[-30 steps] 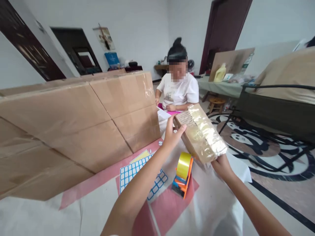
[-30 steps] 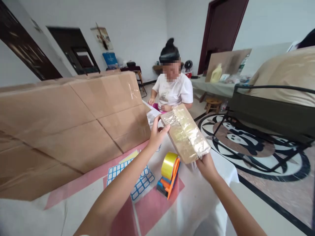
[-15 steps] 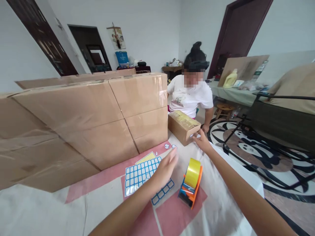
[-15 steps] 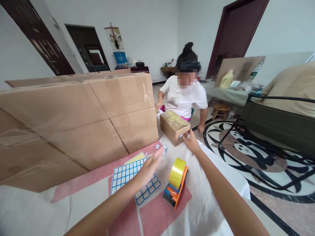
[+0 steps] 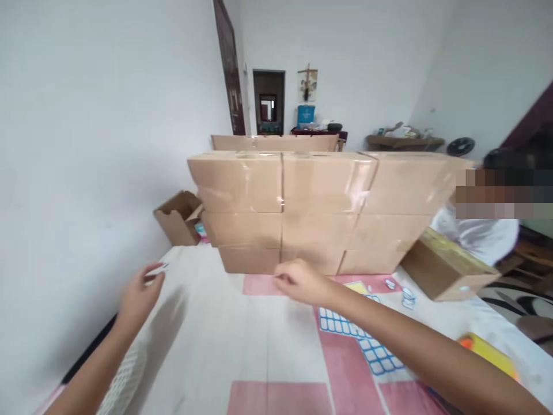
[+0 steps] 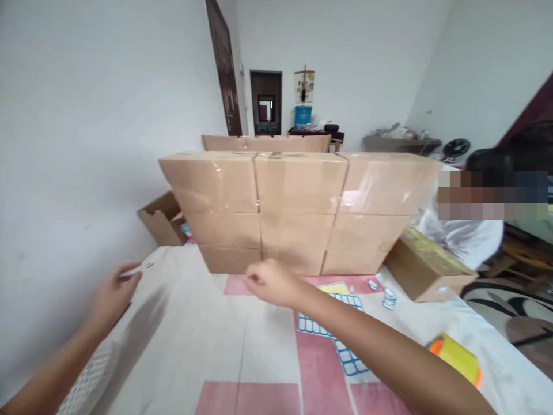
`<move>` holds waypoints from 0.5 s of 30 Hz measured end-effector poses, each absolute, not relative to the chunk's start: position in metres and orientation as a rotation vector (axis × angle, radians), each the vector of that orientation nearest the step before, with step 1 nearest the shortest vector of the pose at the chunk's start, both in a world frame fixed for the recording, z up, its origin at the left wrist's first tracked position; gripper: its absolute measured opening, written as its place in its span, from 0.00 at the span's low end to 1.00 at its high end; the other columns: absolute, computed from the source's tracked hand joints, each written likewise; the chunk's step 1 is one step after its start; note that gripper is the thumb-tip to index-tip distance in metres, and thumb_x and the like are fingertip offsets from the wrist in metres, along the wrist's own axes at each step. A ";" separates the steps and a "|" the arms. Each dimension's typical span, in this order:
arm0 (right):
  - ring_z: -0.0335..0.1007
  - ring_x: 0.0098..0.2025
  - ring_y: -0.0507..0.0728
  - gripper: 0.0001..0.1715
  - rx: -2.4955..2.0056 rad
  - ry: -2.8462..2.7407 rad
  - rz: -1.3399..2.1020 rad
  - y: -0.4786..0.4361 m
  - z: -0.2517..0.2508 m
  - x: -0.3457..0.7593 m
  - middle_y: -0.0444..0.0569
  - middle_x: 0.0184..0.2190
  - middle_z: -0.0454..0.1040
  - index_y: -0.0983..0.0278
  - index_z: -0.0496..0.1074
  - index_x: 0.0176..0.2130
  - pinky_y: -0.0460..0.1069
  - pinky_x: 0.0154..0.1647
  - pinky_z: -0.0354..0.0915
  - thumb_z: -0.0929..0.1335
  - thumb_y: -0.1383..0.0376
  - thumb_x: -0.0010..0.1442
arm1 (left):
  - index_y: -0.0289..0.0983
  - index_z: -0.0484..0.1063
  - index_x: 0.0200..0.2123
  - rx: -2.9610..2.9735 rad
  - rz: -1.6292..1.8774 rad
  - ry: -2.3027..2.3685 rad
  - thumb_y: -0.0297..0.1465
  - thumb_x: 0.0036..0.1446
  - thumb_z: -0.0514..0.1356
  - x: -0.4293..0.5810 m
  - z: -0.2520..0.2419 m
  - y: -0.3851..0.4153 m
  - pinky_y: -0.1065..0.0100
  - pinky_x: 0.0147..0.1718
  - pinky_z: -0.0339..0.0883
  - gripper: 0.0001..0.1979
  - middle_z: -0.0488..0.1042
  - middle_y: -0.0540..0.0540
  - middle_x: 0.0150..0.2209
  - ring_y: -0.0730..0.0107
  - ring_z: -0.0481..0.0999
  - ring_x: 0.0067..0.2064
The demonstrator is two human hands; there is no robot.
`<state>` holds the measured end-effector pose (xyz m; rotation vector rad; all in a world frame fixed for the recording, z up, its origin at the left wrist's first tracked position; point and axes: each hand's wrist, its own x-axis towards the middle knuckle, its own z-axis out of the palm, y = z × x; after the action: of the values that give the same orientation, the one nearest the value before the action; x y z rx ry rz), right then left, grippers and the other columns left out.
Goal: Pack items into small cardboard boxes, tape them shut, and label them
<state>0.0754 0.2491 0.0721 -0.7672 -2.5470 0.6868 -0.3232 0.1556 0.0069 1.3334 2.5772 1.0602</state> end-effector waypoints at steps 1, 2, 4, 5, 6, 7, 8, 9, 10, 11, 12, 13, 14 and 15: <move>0.73 0.34 0.56 0.09 -0.729 -2.643 0.693 0.247 0.064 0.026 0.46 0.31 0.78 0.63 0.75 0.33 0.48 0.36 0.62 0.66 0.65 0.63 | 0.33 0.68 0.58 1.361 1.034 2.591 0.43 0.62 0.51 -0.331 0.010 0.174 0.54 0.39 0.77 0.27 0.81 0.38 0.48 0.50 0.83 0.39; 0.75 0.38 0.58 0.07 -0.749 -2.717 0.699 0.245 0.055 -0.020 0.49 0.36 0.80 0.63 0.76 0.36 0.49 0.38 0.64 0.67 0.65 0.62 | 0.30 0.64 0.61 1.389 1.024 2.606 0.41 0.62 0.52 -0.338 0.013 0.193 0.54 0.42 0.77 0.29 0.78 0.35 0.53 0.50 0.83 0.42; 0.77 0.45 0.62 0.09 -0.842 -2.806 0.706 0.248 0.039 -0.101 0.54 0.45 0.80 0.65 0.77 0.41 0.51 0.44 0.68 0.70 0.65 0.59 | 0.27 0.56 0.67 1.485 1.011 2.606 0.36 0.62 0.53 -0.353 0.017 0.231 0.55 0.53 0.72 0.33 0.66 0.30 0.65 0.50 0.79 0.53; 0.77 0.47 0.63 0.12 -0.869 -2.818 0.699 0.253 0.032 -0.137 0.56 0.49 0.79 0.66 0.77 0.44 0.52 0.46 0.69 0.71 0.65 0.58 | 0.27 0.53 0.69 1.537 0.997 2.606 0.35 0.62 0.54 -0.361 0.019 0.249 0.55 0.57 0.69 0.35 0.59 0.29 0.70 0.49 0.74 0.60; 0.77 0.49 0.64 0.15 -0.925 -2.817 0.693 0.260 0.027 -0.170 0.57 0.53 0.77 0.67 0.76 0.46 0.53 0.47 0.70 0.70 0.66 0.58 | 0.28 0.50 0.70 1.593 0.971 2.602 0.33 0.62 0.55 -0.370 0.022 0.266 0.55 0.60 0.65 0.36 0.52 0.31 0.73 0.48 0.68 0.65; 0.77 0.50 0.64 0.15 -0.988 -2.802 0.684 0.268 0.024 -0.199 0.58 0.56 0.75 0.68 0.76 0.47 0.54 0.47 0.71 0.69 0.67 0.60 | 0.31 0.48 0.71 1.643 0.935 2.597 0.32 0.61 0.55 -0.379 0.026 0.281 0.54 0.62 0.63 0.37 0.47 0.33 0.75 0.46 0.64 0.68; 0.76 0.51 0.64 0.17 -1.055 -2.781 0.675 0.279 0.022 -0.225 0.58 0.59 0.72 0.69 0.75 0.50 0.55 0.48 0.71 0.69 0.68 0.61 | 0.34 0.49 0.72 1.684 0.889 2.592 0.32 0.60 0.57 -0.388 0.030 0.294 0.51 0.62 0.63 0.38 0.44 0.36 0.76 0.44 0.62 0.69; 0.75 0.53 0.64 0.19 -1.121 -2.754 0.664 0.291 0.021 -0.249 0.60 0.62 0.69 0.70 0.73 0.52 0.56 0.50 0.71 0.69 0.69 0.61 | 0.38 0.50 0.71 1.715 0.835 2.587 0.31 0.59 0.58 -0.397 0.034 0.305 0.48 0.61 0.64 0.38 0.44 0.38 0.76 0.41 0.62 0.68; 0.74 0.56 0.64 0.23 -1.183 -2.722 0.650 0.303 0.020 -0.269 0.61 0.65 0.66 0.70 0.71 0.56 0.57 0.52 0.71 0.69 0.70 0.61 | 0.42 0.54 0.70 1.729 0.780 2.590 0.31 0.58 0.60 -0.404 0.038 0.315 0.45 0.59 0.65 0.38 0.44 0.40 0.76 0.38 0.65 0.66; 0.72 0.59 0.65 0.26 -1.237 -2.687 0.633 0.316 0.020 -0.286 0.62 0.67 0.62 0.69 0.69 0.59 0.59 0.54 0.70 0.70 0.70 0.62 | 0.45 0.58 0.69 1.730 0.731 2.600 0.31 0.58 0.60 -0.411 0.042 0.323 0.43 0.56 0.67 0.35 0.44 0.40 0.76 0.35 0.67 0.64; 0.70 0.61 0.66 0.29 -1.283 -2.651 0.617 0.328 0.019 -0.300 0.62 0.69 0.60 0.68 0.67 0.62 0.60 0.56 0.70 0.71 0.69 0.63 | 0.46 0.62 0.66 1.720 0.692 2.620 0.32 0.58 0.60 -0.416 0.046 0.330 0.41 0.54 0.68 0.32 0.44 0.39 0.76 0.34 0.69 0.62; 0.68 0.61 0.66 0.31 -1.320 -2.617 0.604 0.339 0.019 -0.312 0.61 0.69 0.60 0.66 0.65 0.63 0.62 0.58 0.70 0.72 0.67 0.64 | 0.45 0.66 0.63 1.703 0.665 2.649 0.32 0.59 0.59 -0.420 0.048 0.336 0.41 0.52 0.68 0.27 0.46 0.37 0.75 0.33 0.70 0.60; 0.68 0.61 0.66 0.29 -1.354 -2.586 0.596 0.350 0.019 -0.322 0.59 0.67 0.62 0.64 0.65 0.63 0.63 0.58 0.70 0.71 0.64 0.66 | 0.43 0.69 0.59 1.683 0.640 2.676 0.32 0.61 0.58 -0.424 0.050 0.340 0.41 0.51 0.69 0.23 0.49 0.35 0.74 0.33 0.71 0.59; 0.69 0.60 0.65 0.27 -1.381 -2.563 0.595 0.360 0.018 -0.329 0.57 0.65 0.64 0.63 0.66 0.63 0.64 0.57 0.71 0.70 0.62 0.67 | 0.41 0.72 0.55 1.665 0.614 2.698 0.32 0.62 0.56 -0.426 0.051 0.343 0.43 0.50 0.69 0.18 0.56 0.32 0.71 0.35 0.73 0.57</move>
<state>-0.3289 0.3603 0.0179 -1.3808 -2.5626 0.5946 -0.4262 0.3427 0.0509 1.6646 2.6979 0.6145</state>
